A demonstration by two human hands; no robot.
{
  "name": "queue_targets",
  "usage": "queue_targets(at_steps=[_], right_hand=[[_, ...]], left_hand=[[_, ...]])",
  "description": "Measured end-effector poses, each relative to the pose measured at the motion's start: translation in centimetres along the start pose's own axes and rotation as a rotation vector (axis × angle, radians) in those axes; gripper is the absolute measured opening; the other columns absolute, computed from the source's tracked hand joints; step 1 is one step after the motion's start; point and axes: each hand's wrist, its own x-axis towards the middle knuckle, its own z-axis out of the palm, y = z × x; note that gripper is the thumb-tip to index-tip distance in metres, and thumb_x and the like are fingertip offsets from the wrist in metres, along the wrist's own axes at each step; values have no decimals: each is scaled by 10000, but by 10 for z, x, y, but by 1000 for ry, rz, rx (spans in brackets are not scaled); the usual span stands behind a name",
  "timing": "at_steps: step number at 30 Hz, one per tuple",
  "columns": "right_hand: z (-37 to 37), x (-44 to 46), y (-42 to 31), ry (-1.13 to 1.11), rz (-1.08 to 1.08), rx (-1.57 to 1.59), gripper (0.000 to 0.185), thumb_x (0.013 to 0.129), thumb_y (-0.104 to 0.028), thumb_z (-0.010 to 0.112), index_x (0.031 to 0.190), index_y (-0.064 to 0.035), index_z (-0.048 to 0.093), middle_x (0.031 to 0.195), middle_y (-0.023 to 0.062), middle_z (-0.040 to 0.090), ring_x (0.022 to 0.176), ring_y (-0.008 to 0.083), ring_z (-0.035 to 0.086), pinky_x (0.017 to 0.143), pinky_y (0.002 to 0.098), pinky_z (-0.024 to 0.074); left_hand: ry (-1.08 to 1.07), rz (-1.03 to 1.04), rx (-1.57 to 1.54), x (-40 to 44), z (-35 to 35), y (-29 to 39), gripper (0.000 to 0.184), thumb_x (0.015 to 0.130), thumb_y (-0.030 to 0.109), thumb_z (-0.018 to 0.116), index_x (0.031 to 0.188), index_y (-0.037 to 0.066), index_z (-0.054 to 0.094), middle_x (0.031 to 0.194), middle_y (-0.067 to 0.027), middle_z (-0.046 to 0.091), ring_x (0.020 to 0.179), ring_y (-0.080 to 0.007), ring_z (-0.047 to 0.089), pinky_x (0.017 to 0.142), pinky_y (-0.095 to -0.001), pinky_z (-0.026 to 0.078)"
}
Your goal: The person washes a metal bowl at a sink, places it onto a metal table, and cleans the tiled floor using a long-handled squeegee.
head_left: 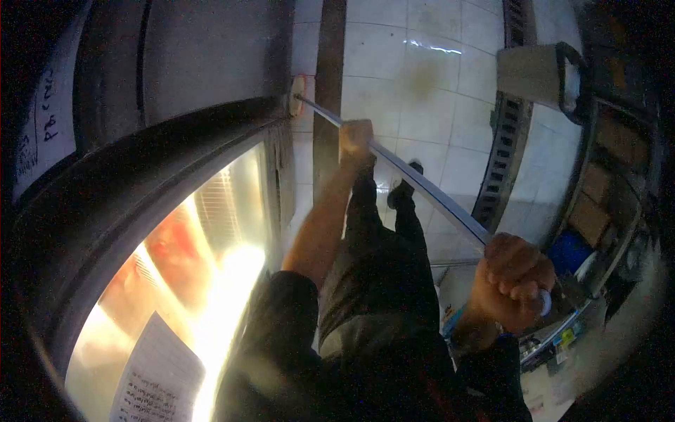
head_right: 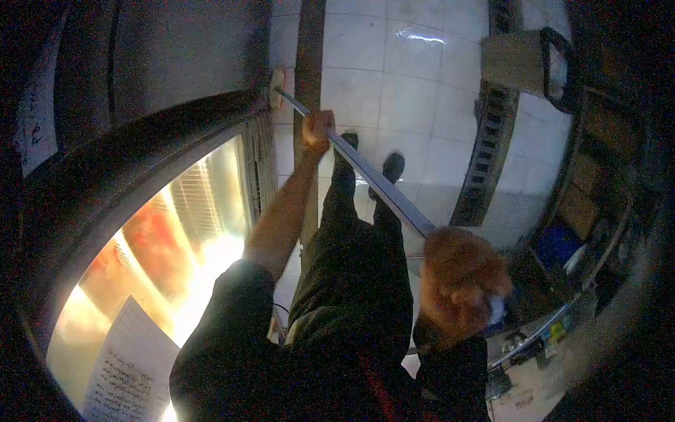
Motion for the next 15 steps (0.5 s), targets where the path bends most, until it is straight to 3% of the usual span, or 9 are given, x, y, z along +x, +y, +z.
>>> queue_targets(at_steps=[2, 4, 5, 7, 9, 10, 12, 14, 15], right_hand=[[3, 12, 0, -44, 71, 41, 139, 720, -156, 533, 607, -102, 472, 550, 64, 486, 518, 203, 495, 490, 374, 421], [1, 20, -10, -80, 152, 70, 143, 706, -169, 554, 605, -106, 475, 563, 68, 496, 536, 198, 507, 500, 365, 434], [3, 20, -13, -91, 175, 96, 147, 699, -175, 565, 604, -108, 476, 569, 70, 501, 545, 195, 513, 505, 361, 440], [6, 11, -14, 4, 144, 38, 178, 691, -193, 587, 585, -107, 473, 564, 64, 503, 510, 191, 505, 472, 356, 434], [5, 17, -7, -7, 48, 14, 200, 684, -198, 603, 570, -104, 468, 559, 58, 504, 482, 185, 498, 449, 354, 428], [9, 14, -11, -46, 4, 9, 207, 682, -194, 607, 565, -102, 464, 557, 55, 504, 472, 182, 494, 441, 354, 426], [18, 17, -10, -141, -80, -40, 204, 667, -124, 510, 515, -105, 375, 450, 14, 358, 404, 135, 346, 460, 272, 342], [27, 19, 0, -18, -98, -36, 210, 706, -143, 541, 543, -94, 418, 470, 31, 429, 396, 155, 407, 397, 303, 363], [31, 23, 1, 39, -132, -35, 215, 725, -152, 557, 557, -88, 440, 480, 40, 464, 392, 165, 437, 365, 318, 374]], left_hand=[[215, 434, 199, 17, -9, 22, 43, 699, 16, 468, 659, 13, 453, 563, -85, 448, 415, -222, 408, 367, -322, 305], [67, -449, -665, -60, 3, 11, 110, 675, 2, 473, 585, 24, 414, 504, -72, 437, 392, -202, 391, 350, -317, 284], [41, -68, -355, -80, 3, 8, 121, 694, 7, 458, 579, 23, 424, 457, -73, 415, 362, -201, 374, 349, -315, 285], [-29, -134, -284, -107, 5, -9, 138, 721, 24, 437, 584, 33, 435, 478, -79, 422, 407, -192, 405, 366, -315, 308], [-101, -252, -779, -77, -4, -6, 145, 729, 29, 426, 585, 44, 438, 519, -87, 438, 454, -196, 428, 384, -317, 322], [136, -37, -291, -63, 5, -10, 149, 739, 52, 426, 591, 43, 443, 549, -85, 450, 489, -183, 440, 395, -307, 331], [101, -315, -186, -15, 10, -38, 118, 802, 95, 392, 712, 56, 458, 614, -48, 468, 541, -140, 453, 445, -270, 354], [-73, -490, -325, 1, -6, -50, 125, 854, 126, 363, 819, 66, 468, 651, -6, 468, 576, -110, 451, 495, -247, 370], [-8, -150, -82, 14, 0, -47, 130, 853, 138, 369, 812, 63, 467, 653, -1, 462, 596, -111, 449, 507, -250, 371]])
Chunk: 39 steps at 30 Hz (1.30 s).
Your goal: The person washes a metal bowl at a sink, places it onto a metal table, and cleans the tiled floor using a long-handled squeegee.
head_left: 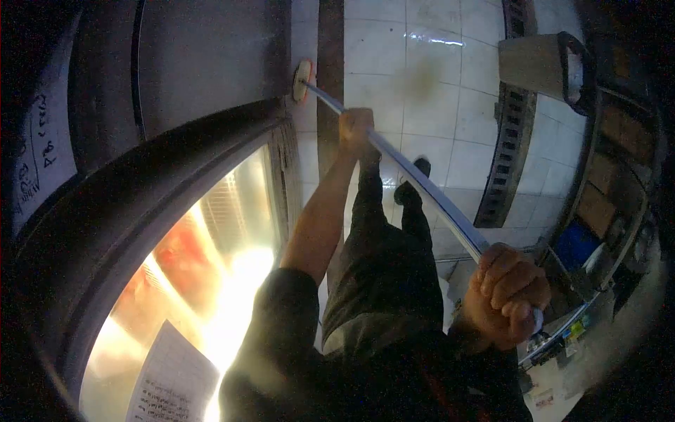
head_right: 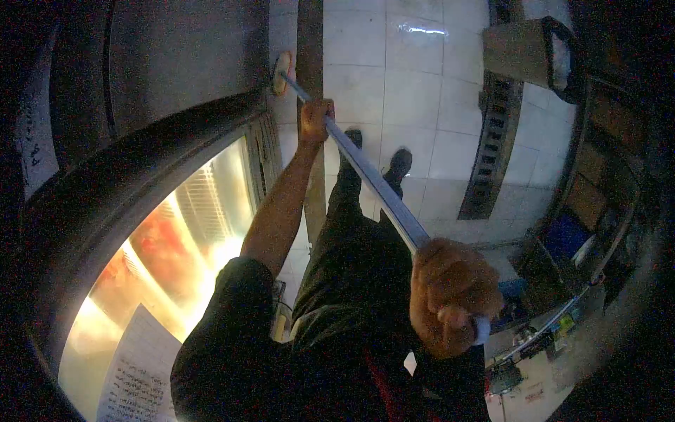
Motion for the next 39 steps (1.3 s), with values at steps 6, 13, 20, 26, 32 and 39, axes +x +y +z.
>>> queue_targets(at_steps=[6, 13, 20, 26, 32, 39], right_hand=[[-28, 3, -22, -127, 100, 22, 207, 716, -154, 544, 560, -98, 421, 468, 38, 432, 391, 161, 410, 374, 294, 350], [-46, -34, -45, 186, -25, -55, 176, 714, -193, 537, 605, -88, 448, 555, 50, 482, 489, 198, 468, 464, 334, 406], [-101, -105, -86, 247, 356, -18, 350, 738, -360, 484, 787, -15, 514, 923, 188, 490, 963, 292, 432, 884, 401, 282], [-145, -319, -138, 302, 1414, -208, 609, 741, -202, 572, 1262, -60, 290, 1087, 115, 500, 766, 97, 502, 627, 214, 407], [-130, -371, -38, 264, 1406, -228, 371, 806, -209, 498, 1130, -54, 405, 665, 30, 526, 498, 98, 442, 434, 241, 362], [-127, -484, -7, 305, 1477, -378, 286, 812, -258, 486, 964, -16, 503, 678, 96, 545, 622, 153, 528, 574, 283, 409]], left_hand=[[34, 212, 85, -88, 2, 69, 262, 769, 190, 436, 551, 45, 453, 508, -84, 447, 432, -166, 410, 408, -295, 318], [-372, -61, 13, -22, 29, 108, 272, 752, 220, 411, 561, 27, 430, 527, -116, 460, 462, -273, 449, 446, -355, 361], [-954, 227, 588, -47, 97, 75, 145, 674, 198, 459, 631, 85, 539, 670, -140, 549, 650, -320, 537, 618, -402, 413], [-1209, 537, 438, -191, 106, 108, 232, 668, 257, 455, 562, 92, 579, 581, -130, 558, 648, -296, 554, 671, -421, 408], [-767, 512, 847, -219, 118, 64, 236, 669, 204, 495, 781, 30, 609, 805, -163, 577, 817, -376, 518, 881, -495, 263], [-1488, 454, 1277, -274, 136, 50, 196, 713, 196, 510, 811, 82, 636, 765, -121, 608, 816, -259, 557, 840, -466, 322]])
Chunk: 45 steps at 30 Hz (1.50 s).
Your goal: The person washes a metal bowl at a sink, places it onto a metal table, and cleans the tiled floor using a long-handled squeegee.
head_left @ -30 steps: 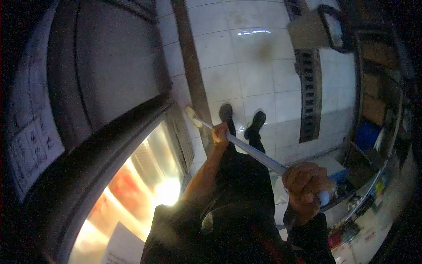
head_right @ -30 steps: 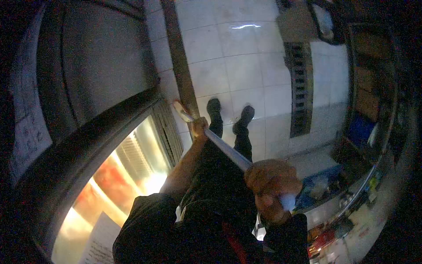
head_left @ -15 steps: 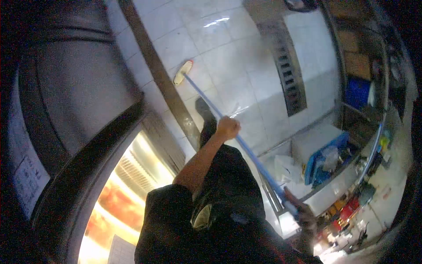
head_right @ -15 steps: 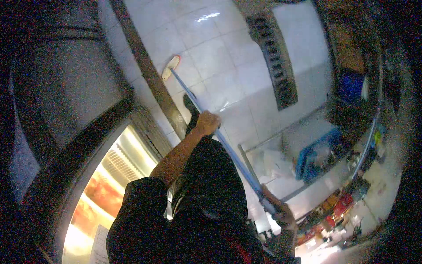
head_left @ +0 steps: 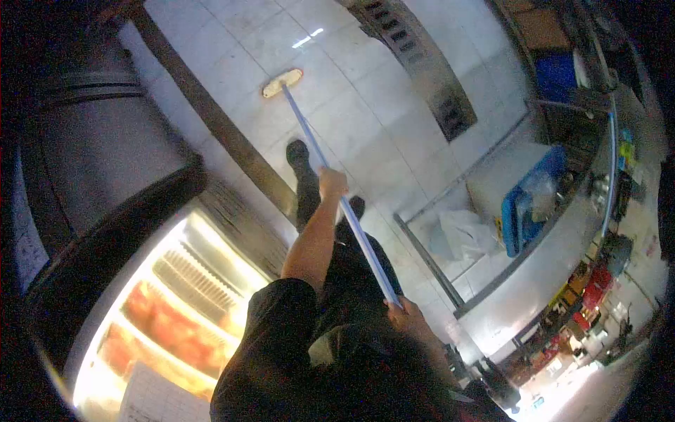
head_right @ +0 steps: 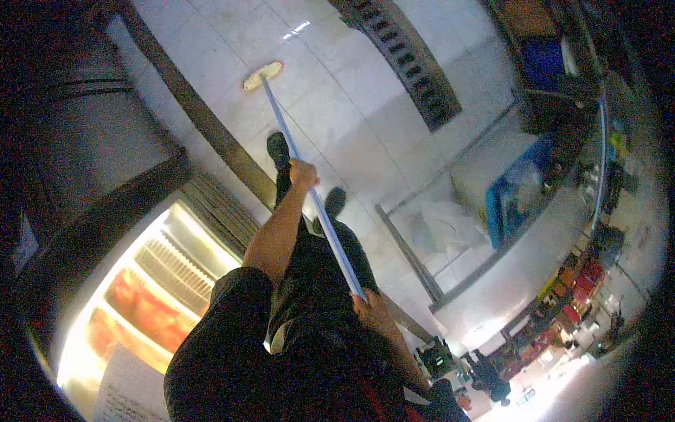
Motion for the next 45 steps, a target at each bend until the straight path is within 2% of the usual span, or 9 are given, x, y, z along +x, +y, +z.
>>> queue_targets(at_steps=[8, 13, 16, 18, 24, 27, 31, 33, 45], right_hand=[[-77, -164, 150, 60, 269, -256, 292, 811, -258, 481, 962, -9, 507, 766, 161, 549, 716, 254, 537, 639, 337, 421], [-86, -147, 112, 24, 287, -375, 303, 812, -262, 473, 981, -11, 491, 780, 195, 545, 727, 309, 537, 649, 373, 432], [-68, -90, 62, 9, 219, -434, 310, 813, -265, 468, 993, -12, 482, 788, 215, 543, 734, 342, 538, 655, 394, 439], [-45, -44, 34, -6, 100, -468, 315, 814, -266, 465, 1001, -13, 475, 794, 229, 541, 738, 364, 538, 658, 409, 444], [12, 6, 58, -120, -331, -581, 298, 809, -261, 478, 902, 22, 459, 812, 229, 512, 720, 368, 525, 639, 420, 429], [-16, -80, -33, -59, 235, -226, 345, 795, -305, 496, 905, 22, 470, 893, 222, 520, 875, 351, 505, 721, 395, 410], [-9, -135, 102, 235, -497, -745, 350, 811, -303, 468, 986, -1, 487, 919, 241, 529, 921, 331, 512, 754, 395, 406], [-24, -149, 18, -222, 299, -489, 348, 818, -287, 458, 992, 15, 479, 906, 240, 533, 915, 333, 515, 755, 395, 409], [29, -90, -42, -86, 190, -281, 290, 817, -330, 452, 815, -47, 516, 665, 48, 511, 628, 163, 491, 574, 289, 391]], left_hand=[[-105, -120, -776, -137, 194, 303, 230, 765, 276, 460, 781, 68, 555, 705, -90, 557, 642, -221, 534, 576, -361, 390], [-526, 434, -3409, -112, 203, 278, 279, 784, 333, 437, 772, 62, 499, 647, -88, 517, 531, -220, 513, 468, -332, 415], [451, -276, -2996, 43, 325, 215, 244, 781, 314, 438, 712, 89, 504, 607, -52, 528, 472, -199, 519, 388, -304, 396], [449, -247, -1567, 16, 191, 74, 222, 757, 268, 463, 647, 83, 518, 560, -50, 525, 437, -195, 513, 372, -303, 399], [612, -120, -691, 62, 210, -74, 245, 720, 173, 499, 512, 49, 530, 446, -59, 500, 317, -212, 462, 308, -305, 386], [388, -559, -955, -29, 198, 33, 213, 739, 229, 504, 661, 31, 493, 549, -110, 531, 465, -250, 529, 416, -358, 436], [-9, -911, -1251, -125, 183, 152, 285, 776, 284, 480, 881, 22, 439, 714, -165, 570, 722, -271, 603, 565, -407, 490], [-317, -865, -1488, -146, 60, 96, 260, 775, 278, 494, 857, 33, 475, 761, -143, 576, 802, -239, 584, 619, -365, 481], [256, -604, -1114, -76, 136, 30, 270, 717, 253, 520, 819, 7, 476, 784, -165, 574, 760, -302, 573, 642, -401, 459]])
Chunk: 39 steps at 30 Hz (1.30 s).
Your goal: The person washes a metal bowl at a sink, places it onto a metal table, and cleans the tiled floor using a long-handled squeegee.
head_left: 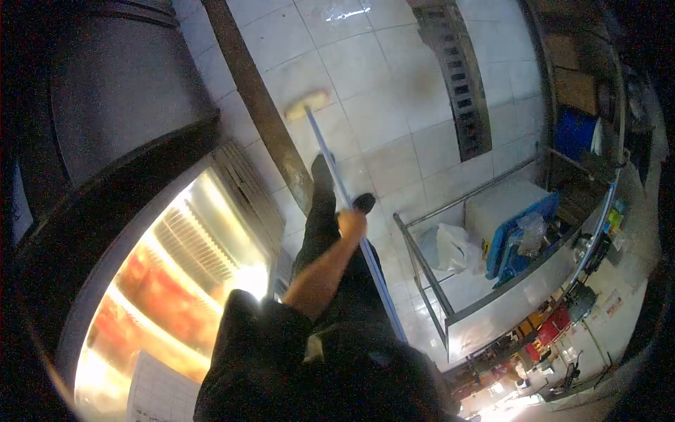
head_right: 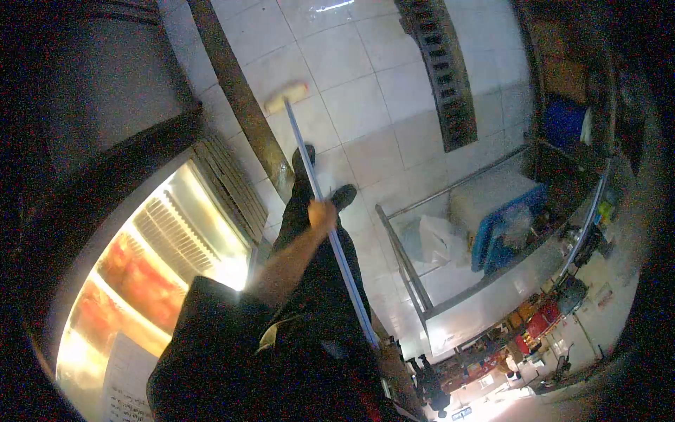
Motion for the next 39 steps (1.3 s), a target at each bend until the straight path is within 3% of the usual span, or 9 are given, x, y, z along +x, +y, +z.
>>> queue_targets(at_steps=[6, 10, 13, 20, 23, 27, 31, 32, 39], right_hand=[[2, -21, 0, -36, 40, 66, 279, 829, -316, 440, 849, -47, 509, 671, 41, 516, 632, 154, 505, 563, 270, 403], [22, 47, -51, -116, -128, 367, 272, 837, -307, 432, 871, -47, 504, 676, 36, 519, 635, 148, 514, 555, 258, 411], [21, 79, -81, -138, -209, 493, 268, 842, -302, 428, 880, -47, 503, 678, 34, 520, 637, 145, 517, 554, 254, 415], [-15, -3, -36, -11, -2, 134, 262, 846, -295, 427, 863, -47, 511, 678, 38, 513, 646, 149, 510, 572, 274, 414], [-36, -33, -31, -12, 60, 74, 261, 848, -292, 426, 856, -47, 514, 678, 39, 511, 649, 151, 507, 579, 282, 413], [-59, -13, -54, -19, 35, 78, 259, 851, -288, 425, 847, -46, 518, 677, 41, 507, 654, 153, 503, 589, 293, 413], [-79, 62, -115, -30, -94, 184, 258, 854, -284, 424, 838, -46, 522, 677, 43, 503, 658, 155, 499, 599, 304, 412], [-84, 80, -131, -31, -132, 218, 258, 854, -283, 424, 835, -46, 523, 677, 44, 502, 660, 156, 498, 601, 307, 412], [-135, 50, -54, 2, -150, 3, 237, 852, -258, 416, 817, -41, 502, 648, 55, 490, 584, 147, 479, 526, 291, 401]], left_hand=[[-309, -526, -895, -40, 38, -25, 226, 737, 291, 482, 721, 67, 505, 731, -92, 572, 656, -258, 549, 537, -349, 437], [206, 689, 713, 107, 3, 10, 176, 743, 164, 446, 671, 67, 575, 685, -73, 566, 671, -231, 539, 605, -360, 415], [101, 443, 386, 230, -20, 24, 158, 718, 155, 481, 687, 68, 609, 705, -100, 581, 677, -233, 556, 525, -349, 452], [-287, 568, 807, 31, 1, 40, 202, 754, 212, 470, 694, 24, 512, 712, -154, 542, 640, -243, 552, 570, -366, 450], [-256, -347, -58, -62, -29, 105, 324, 778, 251, 452, 892, -52, 437, 888, -277, 537, 842, -392, 537, 720, -415, 437], [-164, 173, 249, 22, 61, 52, 257, 747, 219, 476, 824, -27, 466, 760, -206, 547, 754, -356, 545, 689, -400, 439], [252, 645, 423, 172, -57, 181, 179, 684, 127, 494, 539, 52, 568, 621, -101, 564, 684, -272, 559, 651, -356, 439], [-79, 521, 695, 187, -110, 232, 176, 703, 153, 486, 630, 47, 606, 681, -102, 590, 683, -249, 571, 578, -344, 454], [69, 627, 736, 99, 12, 203, 169, 701, 204, 490, 644, 63, 564, 584, -81, 529, 568, -234, 534, 482, -345, 422]])
